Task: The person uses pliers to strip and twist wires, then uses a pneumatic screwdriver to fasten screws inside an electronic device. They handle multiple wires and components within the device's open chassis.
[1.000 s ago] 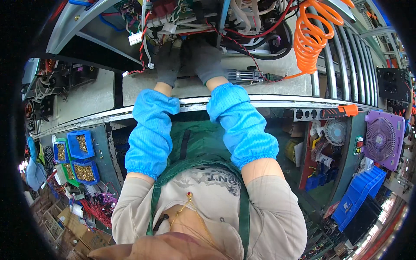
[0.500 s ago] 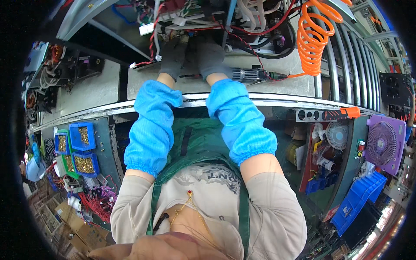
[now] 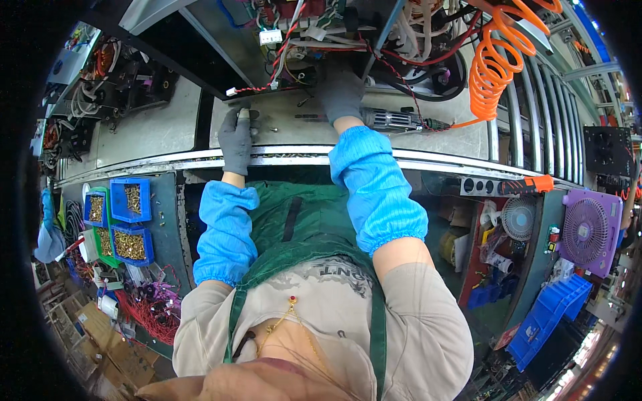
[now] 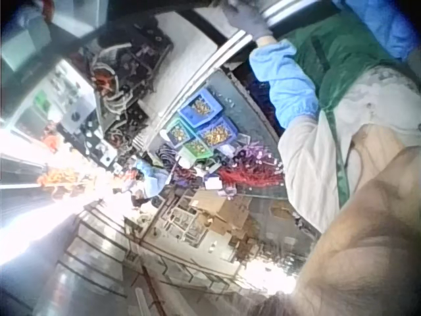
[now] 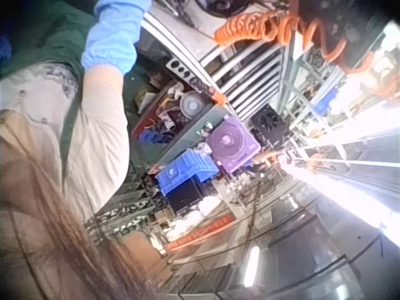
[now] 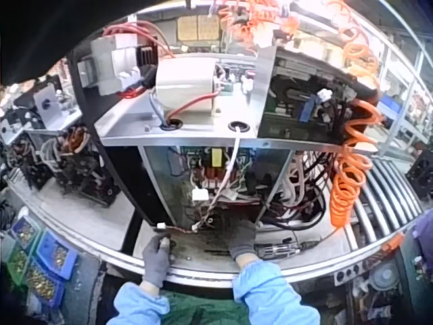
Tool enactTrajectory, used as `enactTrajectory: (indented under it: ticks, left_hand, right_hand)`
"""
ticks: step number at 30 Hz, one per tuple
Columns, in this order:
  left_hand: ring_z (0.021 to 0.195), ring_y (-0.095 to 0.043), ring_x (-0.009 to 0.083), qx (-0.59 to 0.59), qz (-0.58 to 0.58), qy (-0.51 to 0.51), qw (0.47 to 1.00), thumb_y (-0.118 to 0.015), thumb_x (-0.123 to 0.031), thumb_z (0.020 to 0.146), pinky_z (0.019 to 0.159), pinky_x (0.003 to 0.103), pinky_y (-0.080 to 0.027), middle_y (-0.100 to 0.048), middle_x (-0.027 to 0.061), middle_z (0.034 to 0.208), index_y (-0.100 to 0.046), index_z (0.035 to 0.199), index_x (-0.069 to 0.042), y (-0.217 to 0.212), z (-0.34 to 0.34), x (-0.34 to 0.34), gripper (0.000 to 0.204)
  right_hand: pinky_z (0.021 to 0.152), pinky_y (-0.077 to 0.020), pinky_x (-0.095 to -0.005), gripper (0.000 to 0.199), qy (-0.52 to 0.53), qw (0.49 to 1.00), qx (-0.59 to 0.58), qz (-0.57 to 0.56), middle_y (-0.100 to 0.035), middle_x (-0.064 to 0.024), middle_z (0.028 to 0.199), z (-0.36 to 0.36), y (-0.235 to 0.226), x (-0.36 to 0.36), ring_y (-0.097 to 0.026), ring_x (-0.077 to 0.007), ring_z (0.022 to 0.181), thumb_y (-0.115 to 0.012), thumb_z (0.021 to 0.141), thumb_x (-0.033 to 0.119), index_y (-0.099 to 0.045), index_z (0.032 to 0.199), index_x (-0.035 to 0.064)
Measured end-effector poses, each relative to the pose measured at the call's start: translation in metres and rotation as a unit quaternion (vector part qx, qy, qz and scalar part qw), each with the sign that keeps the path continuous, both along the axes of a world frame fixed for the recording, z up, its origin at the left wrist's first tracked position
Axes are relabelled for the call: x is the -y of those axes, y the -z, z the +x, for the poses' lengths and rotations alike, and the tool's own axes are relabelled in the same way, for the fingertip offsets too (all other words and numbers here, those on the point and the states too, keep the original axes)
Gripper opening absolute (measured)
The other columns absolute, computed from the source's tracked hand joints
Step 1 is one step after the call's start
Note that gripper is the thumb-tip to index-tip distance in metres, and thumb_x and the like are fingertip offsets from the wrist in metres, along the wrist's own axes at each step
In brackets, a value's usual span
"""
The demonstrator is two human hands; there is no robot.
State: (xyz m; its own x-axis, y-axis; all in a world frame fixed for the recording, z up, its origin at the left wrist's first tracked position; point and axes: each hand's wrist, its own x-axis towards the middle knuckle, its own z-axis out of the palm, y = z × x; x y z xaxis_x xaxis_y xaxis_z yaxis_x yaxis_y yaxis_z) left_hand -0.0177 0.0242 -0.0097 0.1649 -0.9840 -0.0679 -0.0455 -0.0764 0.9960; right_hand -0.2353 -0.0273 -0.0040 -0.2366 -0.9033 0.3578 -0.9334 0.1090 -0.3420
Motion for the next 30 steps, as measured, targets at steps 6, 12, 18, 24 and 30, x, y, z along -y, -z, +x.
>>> enactTrajectory:
  ticks: [6, 12, 18, 24, 30]
  left_hand:
    - [0.06, -0.057, 0.0089, 0.029, 0.0, -0.009, 1.0, -0.052, -0.018, 0.09, 0.052, 0.022, -0.045, -0.064, 0.0062, 0.083, -0.06, 0.102, -0.001, 0.008, 0.005, 0.012, 0.022]
    - [0.058, -0.057, 0.0086, -0.017, 0.008, -0.006, 1.0, -0.052, -0.019, 0.089, 0.051, 0.022, -0.045, -0.065, 0.0065, 0.08, -0.059, 0.104, -0.003, 0.006, 0.004, 0.013, 0.022]
    - [0.056, -0.057, 0.0085, 0.038, 0.029, -0.011, 0.999, -0.052, -0.017, 0.089, 0.05, 0.022, -0.045, -0.065, 0.0068, 0.082, -0.058, 0.107, -0.002, -0.007, 0.004, 0.004, 0.024]
    - [0.073, -0.062, 0.017, 0.058, -0.05, 0.005, 0.997, -0.056, -0.019, 0.086, 0.061, 0.028, -0.048, -0.065, 0.0097, 0.09, -0.06, 0.104, -0.003, 0.005, -0.002, 0.011, 0.024]
    - [0.079, -0.059, 0.033, 0.316, -0.236, 0.086, 0.915, -0.063, -0.024, 0.076, 0.071, 0.04, -0.047, -0.062, 0.0157, 0.083, -0.063, 0.091, -0.006, -0.02, -0.045, 0.022, 0.024]
  right_hand:
    - [0.075, -0.0468, -0.043, 0.03, -0.022, 0.999, 0.035, -0.012, -0.062, -0.0096, 0.102, -0.001, -0.009, -0.005, -0.058, -0.0306, 0.093, -0.049, 0.085, 0.037, -0.062, 0.102, 0.0158]
    - [0.072, -0.0488, -0.0413, 0.023, -0.147, 0.986, -0.065, -0.045, -0.061, -0.0118, 0.099, 0.045, -0.037, -0.057, -0.06, -0.0302, 0.087, -0.054, 0.08, 0.023, -0.061, 0.101, 0.0155]
    - [0.063, -0.0493, -0.0408, 0.015, -0.265, 0.951, -0.095, 0.126, -0.058, -0.0089, 0.085, 0.089, -0.013, -0.081, -0.062, -0.0285, 0.078, -0.054, 0.079, 0.018, -0.063, 0.09, 0.0155]
    - [0.067, -0.0495, -0.0399, 0.021, -0.172, 0.981, 0.068, 0.064, -0.061, -0.0121, 0.087, 0.066, -0.018, -0.085, -0.062, -0.0295, 0.077, -0.057, 0.078, 0.021, -0.063, 0.095, 0.0101]
    - [0.075, -0.0472, -0.0416, 0.026, -0.05, 0.963, 0.264, -0.013, -0.062, -0.0158, 0.091, 0.016, -0.022, -0.074, -0.059, -0.0333, 0.086, -0.058, 0.073, 0.02, -0.059, 0.095, 0.0048]
